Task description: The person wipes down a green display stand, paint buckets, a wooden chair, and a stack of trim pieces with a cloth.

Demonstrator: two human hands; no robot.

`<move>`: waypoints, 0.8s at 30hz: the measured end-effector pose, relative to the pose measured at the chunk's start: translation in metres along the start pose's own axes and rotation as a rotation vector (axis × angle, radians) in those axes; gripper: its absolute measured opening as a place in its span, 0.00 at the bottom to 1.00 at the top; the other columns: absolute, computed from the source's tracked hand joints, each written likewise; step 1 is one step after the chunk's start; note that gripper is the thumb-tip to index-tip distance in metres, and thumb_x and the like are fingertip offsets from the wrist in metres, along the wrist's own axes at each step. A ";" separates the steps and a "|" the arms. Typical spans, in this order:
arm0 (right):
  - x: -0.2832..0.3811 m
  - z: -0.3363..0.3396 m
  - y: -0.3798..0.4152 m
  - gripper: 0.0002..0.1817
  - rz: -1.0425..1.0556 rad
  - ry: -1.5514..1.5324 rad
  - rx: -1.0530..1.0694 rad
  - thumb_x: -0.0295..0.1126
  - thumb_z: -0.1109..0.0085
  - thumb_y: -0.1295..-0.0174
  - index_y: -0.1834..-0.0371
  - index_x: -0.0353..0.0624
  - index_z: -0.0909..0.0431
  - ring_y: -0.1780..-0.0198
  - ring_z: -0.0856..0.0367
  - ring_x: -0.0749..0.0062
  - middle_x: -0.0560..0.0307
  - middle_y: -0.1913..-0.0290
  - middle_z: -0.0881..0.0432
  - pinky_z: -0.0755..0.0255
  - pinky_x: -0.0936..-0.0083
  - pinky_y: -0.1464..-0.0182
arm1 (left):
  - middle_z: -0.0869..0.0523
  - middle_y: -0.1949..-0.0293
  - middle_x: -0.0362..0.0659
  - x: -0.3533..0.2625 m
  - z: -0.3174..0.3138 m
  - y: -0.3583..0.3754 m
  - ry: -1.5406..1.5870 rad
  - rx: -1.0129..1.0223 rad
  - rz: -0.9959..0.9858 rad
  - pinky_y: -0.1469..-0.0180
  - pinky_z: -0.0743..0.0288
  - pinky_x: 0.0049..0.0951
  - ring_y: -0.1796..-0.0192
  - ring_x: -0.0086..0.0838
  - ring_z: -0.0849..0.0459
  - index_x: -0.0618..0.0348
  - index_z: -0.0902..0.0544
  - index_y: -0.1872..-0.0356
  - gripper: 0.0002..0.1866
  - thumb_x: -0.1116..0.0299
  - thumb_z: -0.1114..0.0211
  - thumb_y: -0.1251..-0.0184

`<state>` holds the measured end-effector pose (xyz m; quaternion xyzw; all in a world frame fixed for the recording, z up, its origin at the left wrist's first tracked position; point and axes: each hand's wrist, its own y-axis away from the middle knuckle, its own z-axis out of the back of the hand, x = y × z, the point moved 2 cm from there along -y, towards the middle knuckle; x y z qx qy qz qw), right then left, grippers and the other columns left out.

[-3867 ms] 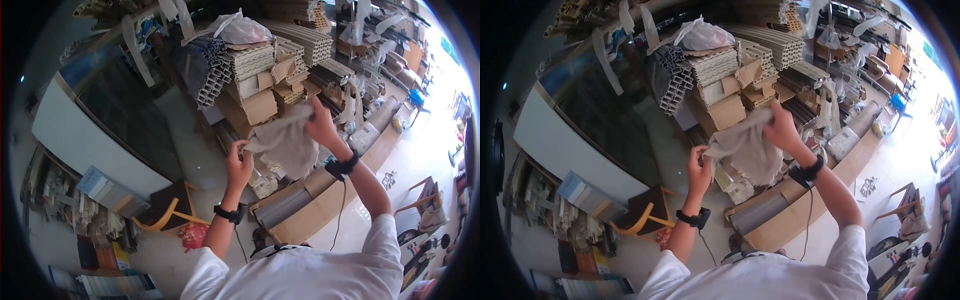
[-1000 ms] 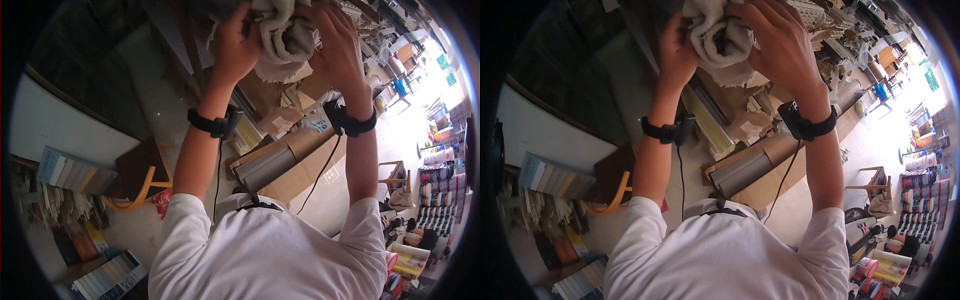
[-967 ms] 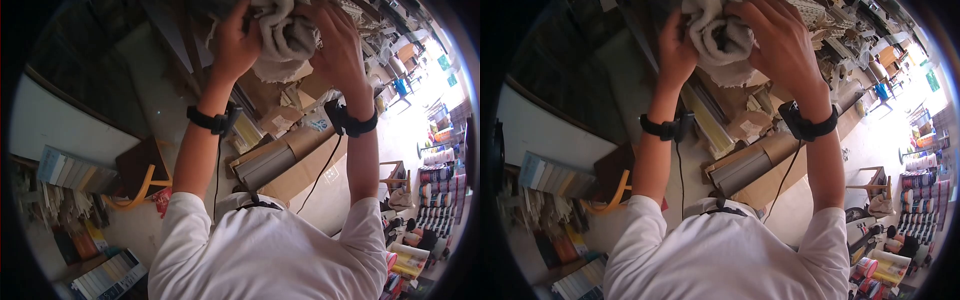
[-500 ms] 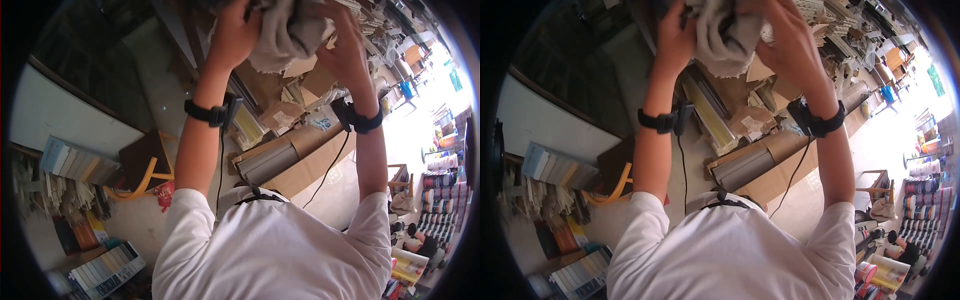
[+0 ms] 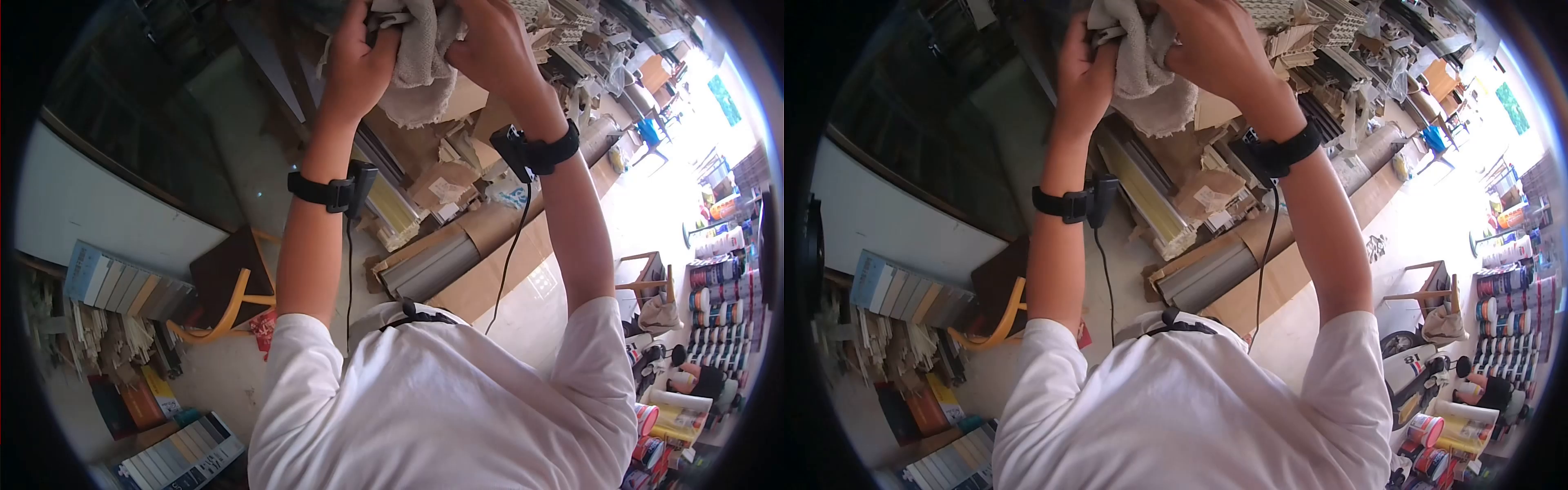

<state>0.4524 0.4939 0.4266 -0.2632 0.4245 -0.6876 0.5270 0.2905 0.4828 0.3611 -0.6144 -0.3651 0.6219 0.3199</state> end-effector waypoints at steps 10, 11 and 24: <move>0.008 -0.007 -0.005 0.20 0.017 0.087 0.045 0.19 0.43 0.54 0.54 0.38 0.26 0.52 0.25 0.39 0.42 0.58 0.22 0.29 0.55 0.52 | 0.20 0.53 0.54 -0.043 -0.005 0.031 -0.714 -0.082 -0.112 0.48 0.25 0.42 0.50 0.46 0.19 0.64 0.28 0.40 0.20 0.78 0.39 0.33; 0.007 -0.008 -0.005 0.20 0.031 0.087 0.034 0.20 0.43 0.53 0.53 0.38 0.26 0.51 0.25 0.39 0.41 0.58 0.22 0.28 0.55 0.52 | 0.20 0.53 0.54 -0.046 -0.004 0.031 -0.749 -0.055 -0.120 0.48 0.25 0.43 0.51 0.47 0.19 0.64 0.29 0.40 0.21 0.77 0.39 0.33; -0.018 -0.002 -0.001 0.26 0.119 0.068 0.125 0.22 0.34 0.54 0.47 0.46 0.25 0.48 0.22 0.48 0.52 0.52 0.19 0.23 0.60 0.50 | 0.17 0.53 0.55 -0.069 -0.019 0.028 -0.766 -0.058 -0.097 0.49 0.25 0.44 0.49 0.52 0.18 0.62 0.24 0.46 0.19 0.73 0.36 0.39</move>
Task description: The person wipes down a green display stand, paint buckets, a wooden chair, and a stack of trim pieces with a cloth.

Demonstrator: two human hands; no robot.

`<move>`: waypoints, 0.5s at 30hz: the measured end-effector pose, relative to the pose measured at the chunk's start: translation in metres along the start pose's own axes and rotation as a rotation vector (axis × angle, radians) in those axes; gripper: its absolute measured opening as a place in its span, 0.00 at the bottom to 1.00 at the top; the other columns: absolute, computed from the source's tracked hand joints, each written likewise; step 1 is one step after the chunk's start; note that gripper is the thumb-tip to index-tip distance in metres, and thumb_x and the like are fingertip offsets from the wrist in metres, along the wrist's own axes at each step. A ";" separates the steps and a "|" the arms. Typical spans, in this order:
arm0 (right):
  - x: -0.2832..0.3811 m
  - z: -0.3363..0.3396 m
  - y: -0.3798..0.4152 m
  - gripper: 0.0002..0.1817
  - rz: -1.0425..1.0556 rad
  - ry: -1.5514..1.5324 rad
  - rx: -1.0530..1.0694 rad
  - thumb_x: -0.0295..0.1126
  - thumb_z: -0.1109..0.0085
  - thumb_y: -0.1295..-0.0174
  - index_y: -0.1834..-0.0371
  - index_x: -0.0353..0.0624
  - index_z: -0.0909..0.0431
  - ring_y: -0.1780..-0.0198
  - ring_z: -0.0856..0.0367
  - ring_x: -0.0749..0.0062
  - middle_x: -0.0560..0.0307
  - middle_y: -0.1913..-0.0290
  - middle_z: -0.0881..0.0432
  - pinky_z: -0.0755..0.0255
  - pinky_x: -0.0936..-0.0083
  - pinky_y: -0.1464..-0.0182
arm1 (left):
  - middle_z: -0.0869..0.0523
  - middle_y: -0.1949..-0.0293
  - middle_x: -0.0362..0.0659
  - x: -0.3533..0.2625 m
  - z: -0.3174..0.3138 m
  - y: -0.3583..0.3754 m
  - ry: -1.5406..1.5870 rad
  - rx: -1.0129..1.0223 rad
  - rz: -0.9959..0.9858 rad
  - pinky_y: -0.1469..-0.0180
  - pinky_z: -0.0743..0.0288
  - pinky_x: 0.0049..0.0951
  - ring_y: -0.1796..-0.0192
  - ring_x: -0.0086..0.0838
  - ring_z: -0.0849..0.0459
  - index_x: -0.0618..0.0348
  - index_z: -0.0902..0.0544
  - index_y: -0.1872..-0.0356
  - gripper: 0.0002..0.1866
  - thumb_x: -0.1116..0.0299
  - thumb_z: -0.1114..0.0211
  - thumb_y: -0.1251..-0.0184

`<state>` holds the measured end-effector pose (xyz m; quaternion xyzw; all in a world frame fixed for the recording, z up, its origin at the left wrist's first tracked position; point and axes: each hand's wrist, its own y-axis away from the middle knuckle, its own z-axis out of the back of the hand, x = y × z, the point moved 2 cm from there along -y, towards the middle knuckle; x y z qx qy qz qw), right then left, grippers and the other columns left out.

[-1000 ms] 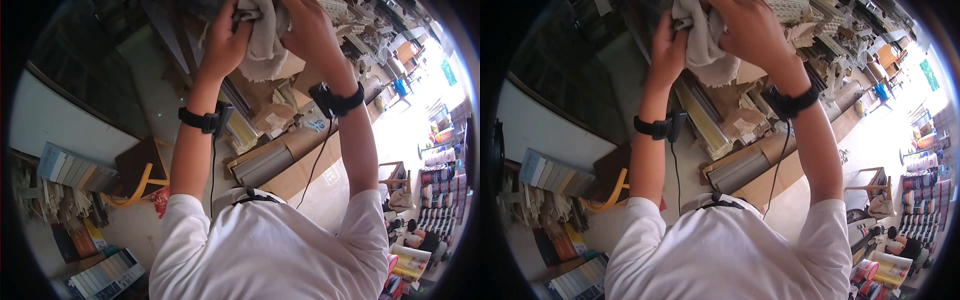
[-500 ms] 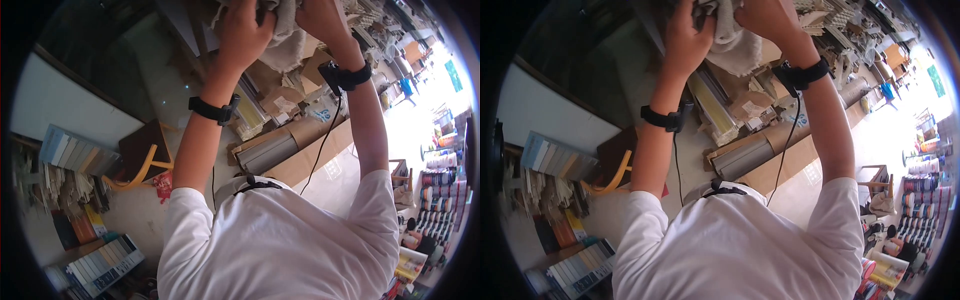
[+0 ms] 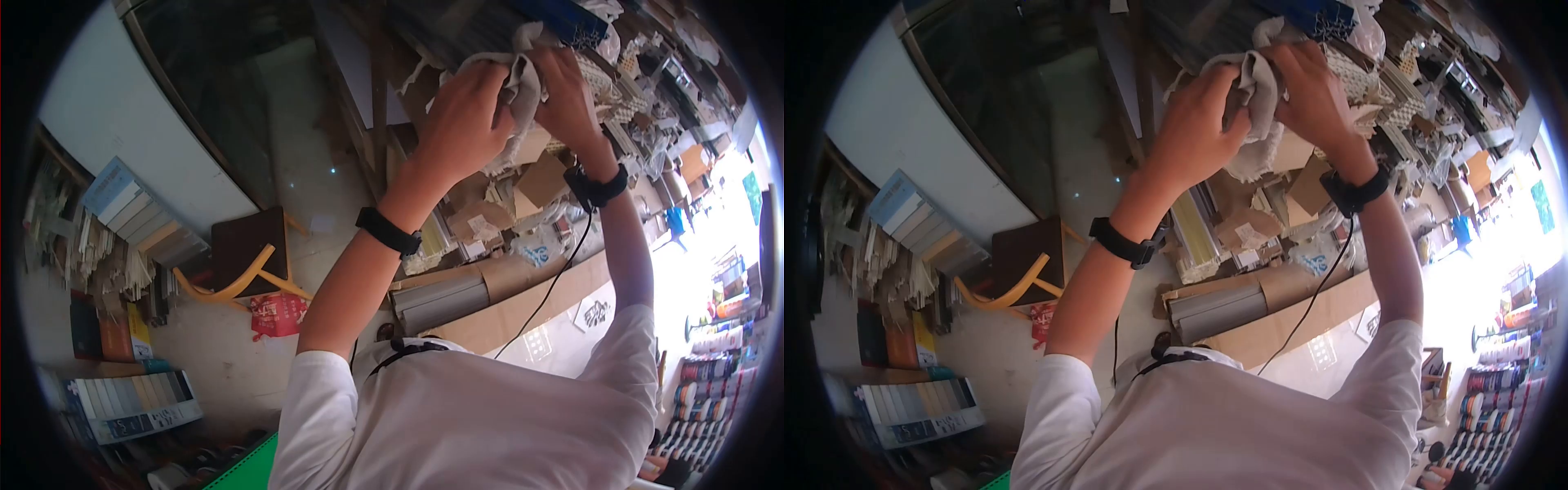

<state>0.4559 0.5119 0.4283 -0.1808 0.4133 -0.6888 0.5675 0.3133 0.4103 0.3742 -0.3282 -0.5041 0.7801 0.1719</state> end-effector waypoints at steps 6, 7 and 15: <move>0.006 -0.009 0.008 0.21 -0.153 -0.176 -0.153 0.21 0.32 0.52 0.53 0.41 0.25 0.56 0.19 0.47 0.49 0.56 0.20 0.22 0.62 0.56 | 0.16 0.52 0.56 -0.019 -0.003 -0.014 0.049 -0.002 0.127 0.49 0.24 0.43 0.50 0.53 0.17 0.60 0.26 0.44 0.19 0.69 0.36 0.34; 0.005 -0.010 0.013 0.21 -0.186 -0.193 -0.192 0.21 0.32 0.52 0.54 0.40 0.25 0.56 0.18 0.47 0.48 0.56 0.20 0.22 0.62 0.56 | 0.17 0.51 0.57 -0.026 -0.001 -0.019 0.070 0.041 0.155 0.49 0.24 0.42 0.50 0.53 0.17 0.60 0.27 0.43 0.19 0.68 0.37 0.33; -0.005 -0.028 0.051 0.20 -0.180 -0.212 -0.466 0.21 0.29 0.55 0.57 0.38 0.26 0.60 0.20 0.55 0.49 0.58 0.22 0.24 0.66 0.58 | 0.22 0.42 0.60 -0.009 -0.031 0.000 -0.172 -0.035 -0.061 0.37 0.29 0.45 0.35 0.55 0.26 0.63 0.30 0.37 0.25 0.66 0.36 0.33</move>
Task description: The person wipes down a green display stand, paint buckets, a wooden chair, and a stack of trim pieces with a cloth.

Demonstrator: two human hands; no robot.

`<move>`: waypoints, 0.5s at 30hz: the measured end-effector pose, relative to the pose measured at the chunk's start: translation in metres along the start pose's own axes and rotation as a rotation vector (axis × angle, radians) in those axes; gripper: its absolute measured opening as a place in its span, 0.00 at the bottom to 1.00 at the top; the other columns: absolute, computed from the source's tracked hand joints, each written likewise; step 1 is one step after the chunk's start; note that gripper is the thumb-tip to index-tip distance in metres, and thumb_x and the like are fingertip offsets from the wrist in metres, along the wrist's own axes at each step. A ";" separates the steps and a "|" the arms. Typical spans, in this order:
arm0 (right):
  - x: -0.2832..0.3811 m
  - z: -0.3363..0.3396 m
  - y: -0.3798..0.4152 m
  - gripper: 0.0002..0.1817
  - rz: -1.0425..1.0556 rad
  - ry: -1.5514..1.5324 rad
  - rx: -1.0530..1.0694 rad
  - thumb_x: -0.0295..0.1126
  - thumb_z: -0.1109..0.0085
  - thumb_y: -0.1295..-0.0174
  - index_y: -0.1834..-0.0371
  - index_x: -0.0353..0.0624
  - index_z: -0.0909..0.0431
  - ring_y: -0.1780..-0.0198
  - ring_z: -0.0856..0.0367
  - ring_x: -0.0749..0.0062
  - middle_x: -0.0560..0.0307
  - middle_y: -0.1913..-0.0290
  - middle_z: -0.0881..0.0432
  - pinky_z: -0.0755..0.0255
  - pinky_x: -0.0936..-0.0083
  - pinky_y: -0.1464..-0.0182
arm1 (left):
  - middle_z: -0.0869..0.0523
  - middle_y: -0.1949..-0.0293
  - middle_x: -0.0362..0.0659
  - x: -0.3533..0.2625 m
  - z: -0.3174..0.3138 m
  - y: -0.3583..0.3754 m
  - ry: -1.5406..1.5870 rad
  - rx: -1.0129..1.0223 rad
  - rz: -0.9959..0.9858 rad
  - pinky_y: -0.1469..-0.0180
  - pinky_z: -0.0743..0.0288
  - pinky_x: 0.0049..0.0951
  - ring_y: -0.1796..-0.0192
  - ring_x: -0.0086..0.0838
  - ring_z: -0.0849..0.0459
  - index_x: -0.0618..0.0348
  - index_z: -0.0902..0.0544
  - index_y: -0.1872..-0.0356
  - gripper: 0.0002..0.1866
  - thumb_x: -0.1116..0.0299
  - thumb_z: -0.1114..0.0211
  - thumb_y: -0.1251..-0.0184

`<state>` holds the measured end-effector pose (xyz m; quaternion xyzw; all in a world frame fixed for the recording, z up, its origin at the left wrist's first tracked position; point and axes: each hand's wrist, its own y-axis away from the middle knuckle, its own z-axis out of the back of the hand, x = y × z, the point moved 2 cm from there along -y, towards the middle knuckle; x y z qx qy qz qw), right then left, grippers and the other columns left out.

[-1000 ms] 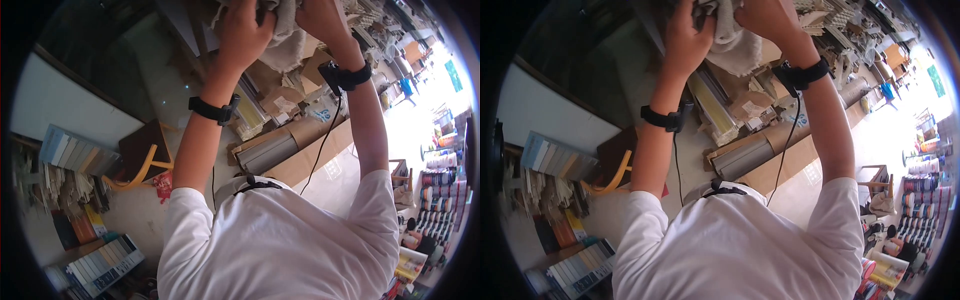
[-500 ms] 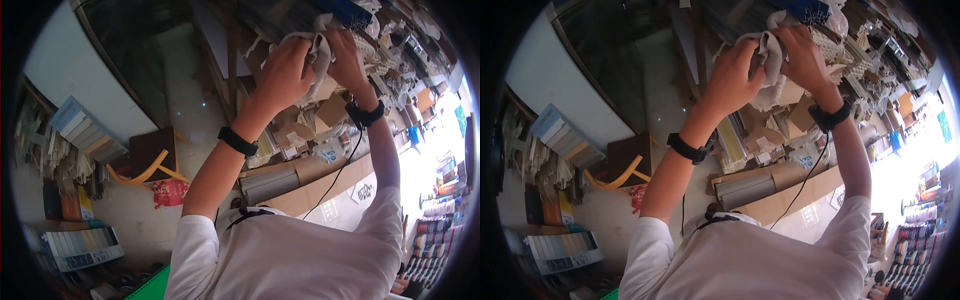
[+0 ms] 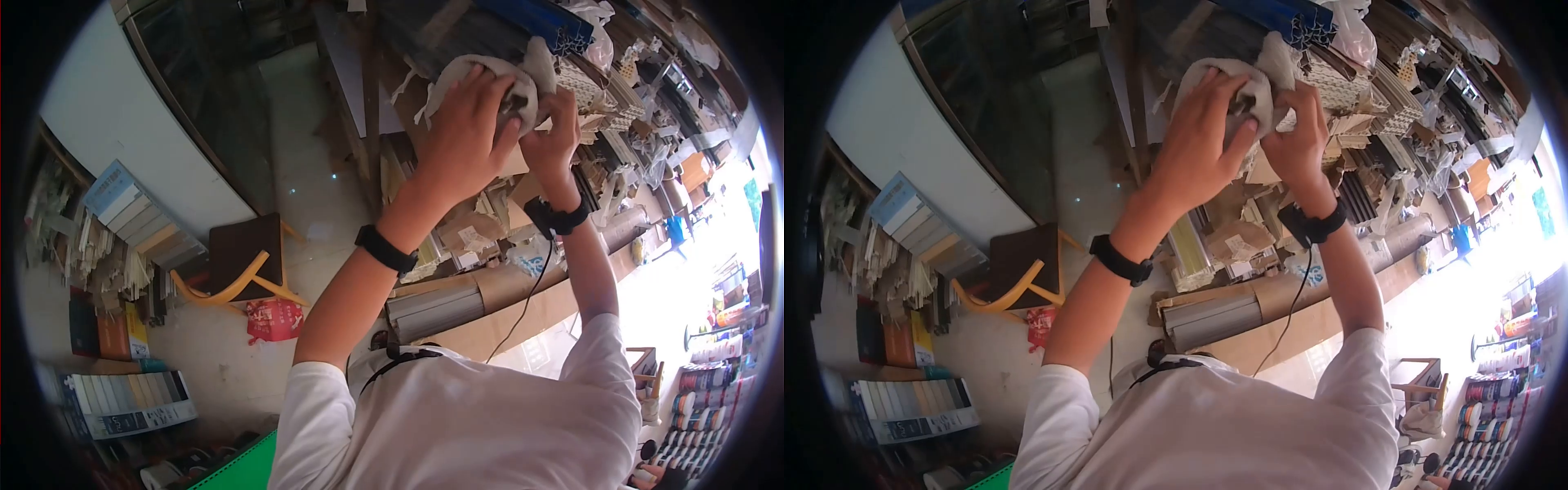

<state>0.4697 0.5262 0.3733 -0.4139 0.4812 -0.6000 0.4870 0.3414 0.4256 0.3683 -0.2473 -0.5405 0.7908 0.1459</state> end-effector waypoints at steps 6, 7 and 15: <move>-0.008 -0.008 0.031 0.16 -0.054 -0.180 -0.183 0.21 0.31 0.50 0.61 0.38 0.27 0.60 0.24 0.66 0.52 0.59 0.25 0.27 0.75 0.55 | 0.23 0.42 0.57 0.002 0.003 0.027 0.153 -0.087 0.091 0.38 0.31 0.47 0.36 0.54 0.26 0.62 0.26 0.43 0.21 0.72 0.34 0.37; -0.008 -0.013 0.032 0.15 -0.067 -0.275 -0.213 0.19 0.32 0.49 0.61 0.39 0.28 0.59 0.25 0.72 0.54 0.57 0.26 0.28 0.78 0.54 | 0.21 0.44 0.57 0.003 0.003 0.029 0.169 -0.112 0.113 0.40 0.29 0.46 0.39 0.53 0.23 0.63 0.26 0.44 0.20 0.73 0.33 0.37; 0.028 -0.030 -0.001 0.18 0.005 -0.212 -0.301 0.20 0.29 0.52 0.62 0.42 0.28 0.58 0.23 0.60 0.51 0.57 0.25 0.27 0.70 0.56 | 0.20 0.44 0.46 0.028 0.003 0.022 0.430 -0.484 0.435 0.39 0.30 0.31 0.43 0.30 0.21 0.64 0.24 0.43 0.15 0.66 0.48 0.21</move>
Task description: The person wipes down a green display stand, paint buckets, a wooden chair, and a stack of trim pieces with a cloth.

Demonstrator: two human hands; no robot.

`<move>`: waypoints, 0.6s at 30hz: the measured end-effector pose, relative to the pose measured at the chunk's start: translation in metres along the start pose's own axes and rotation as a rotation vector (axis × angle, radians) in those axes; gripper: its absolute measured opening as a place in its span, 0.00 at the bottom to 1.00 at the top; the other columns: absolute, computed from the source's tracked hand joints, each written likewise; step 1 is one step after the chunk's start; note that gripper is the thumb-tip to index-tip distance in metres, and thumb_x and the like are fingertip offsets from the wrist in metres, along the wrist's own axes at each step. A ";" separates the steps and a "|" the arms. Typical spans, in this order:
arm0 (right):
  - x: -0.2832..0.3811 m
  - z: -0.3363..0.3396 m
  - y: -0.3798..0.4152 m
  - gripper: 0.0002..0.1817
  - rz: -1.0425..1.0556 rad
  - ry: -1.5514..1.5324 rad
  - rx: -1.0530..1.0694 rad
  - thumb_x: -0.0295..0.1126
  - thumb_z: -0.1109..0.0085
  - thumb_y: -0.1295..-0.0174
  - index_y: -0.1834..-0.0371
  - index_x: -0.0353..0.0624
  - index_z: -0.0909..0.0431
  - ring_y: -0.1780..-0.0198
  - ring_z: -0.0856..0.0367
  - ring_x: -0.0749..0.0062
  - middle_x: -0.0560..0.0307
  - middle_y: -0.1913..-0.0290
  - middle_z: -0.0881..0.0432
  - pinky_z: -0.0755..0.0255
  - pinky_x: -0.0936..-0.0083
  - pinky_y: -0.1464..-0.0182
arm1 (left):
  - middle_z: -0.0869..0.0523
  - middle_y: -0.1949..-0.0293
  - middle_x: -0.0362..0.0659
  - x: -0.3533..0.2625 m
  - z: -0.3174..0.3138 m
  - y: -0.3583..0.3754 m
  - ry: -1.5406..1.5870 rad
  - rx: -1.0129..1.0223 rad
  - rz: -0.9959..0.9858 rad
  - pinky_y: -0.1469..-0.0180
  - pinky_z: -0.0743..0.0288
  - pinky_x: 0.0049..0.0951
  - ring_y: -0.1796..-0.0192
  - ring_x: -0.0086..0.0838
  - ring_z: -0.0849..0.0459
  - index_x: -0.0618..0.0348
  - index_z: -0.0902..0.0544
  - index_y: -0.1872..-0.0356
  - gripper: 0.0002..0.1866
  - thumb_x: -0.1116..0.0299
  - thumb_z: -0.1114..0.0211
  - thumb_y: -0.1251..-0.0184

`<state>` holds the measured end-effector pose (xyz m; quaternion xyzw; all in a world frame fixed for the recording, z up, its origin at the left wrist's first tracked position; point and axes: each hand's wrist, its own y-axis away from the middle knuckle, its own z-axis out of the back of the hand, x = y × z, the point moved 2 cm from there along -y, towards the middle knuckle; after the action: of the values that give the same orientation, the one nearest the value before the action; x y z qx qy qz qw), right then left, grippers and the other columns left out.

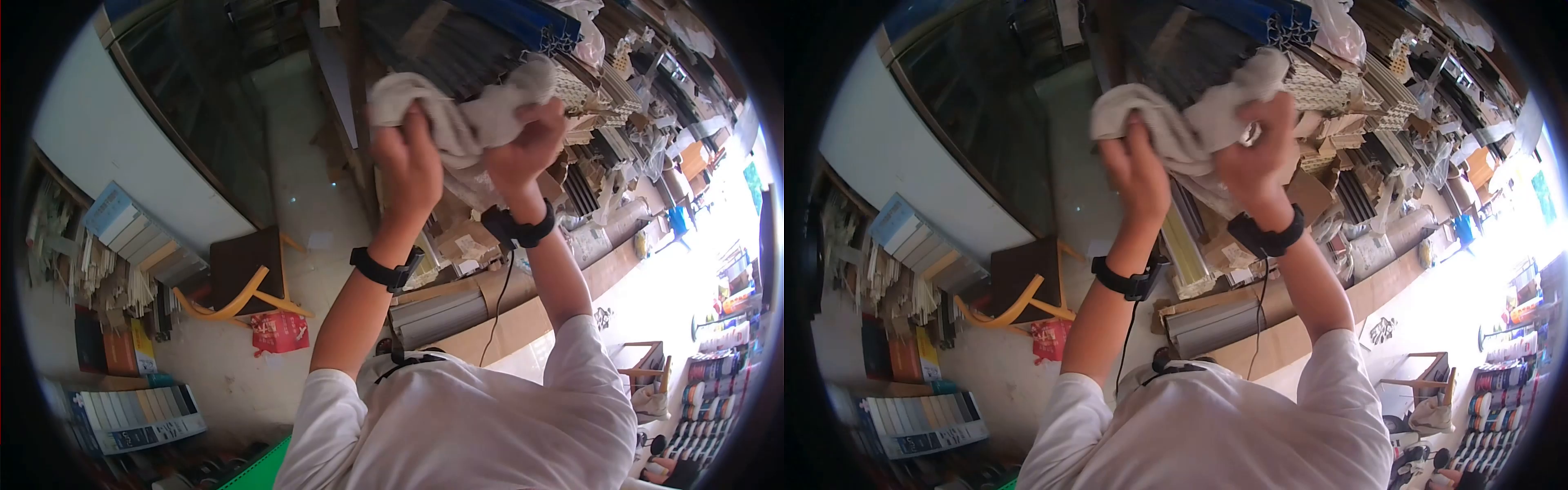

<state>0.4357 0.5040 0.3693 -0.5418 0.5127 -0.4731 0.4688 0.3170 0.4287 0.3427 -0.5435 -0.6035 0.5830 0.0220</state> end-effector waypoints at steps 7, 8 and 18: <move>0.027 -0.005 0.023 0.28 0.125 0.054 0.090 0.26 0.20 0.56 0.57 0.46 0.32 0.55 0.23 0.58 0.48 0.55 0.26 0.27 0.65 0.53 | 0.26 0.38 0.48 0.032 0.018 0.019 0.152 -0.139 0.163 0.34 0.33 0.33 0.37 0.31 0.25 0.65 0.31 0.36 0.20 0.61 0.52 0.19; 0.010 -0.001 0.049 0.28 -0.027 0.036 0.003 0.23 0.25 0.52 0.54 0.44 0.35 0.53 0.25 0.62 0.52 0.55 0.28 0.29 0.69 0.50 | 0.25 0.38 0.48 0.030 0.020 0.019 0.064 -0.022 0.104 0.34 0.34 0.32 0.37 0.31 0.25 0.66 0.30 0.37 0.19 0.62 0.51 0.19; -0.005 0.004 0.010 0.26 -0.365 0.219 0.117 0.22 0.44 0.43 0.38 0.39 0.30 0.44 0.23 0.49 0.43 0.46 0.23 0.31 0.62 0.39 | 0.23 0.44 0.46 0.002 -0.006 0.009 0.315 0.129 0.103 0.35 0.35 0.31 0.39 0.33 0.24 0.67 0.26 0.41 0.15 0.73 0.48 0.24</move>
<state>0.4384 0.5087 0.3584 -0.5429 0.4255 -0.6351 0.3477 0.3265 0.4317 0.3369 -0.6559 -0.5254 0.5283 0.1213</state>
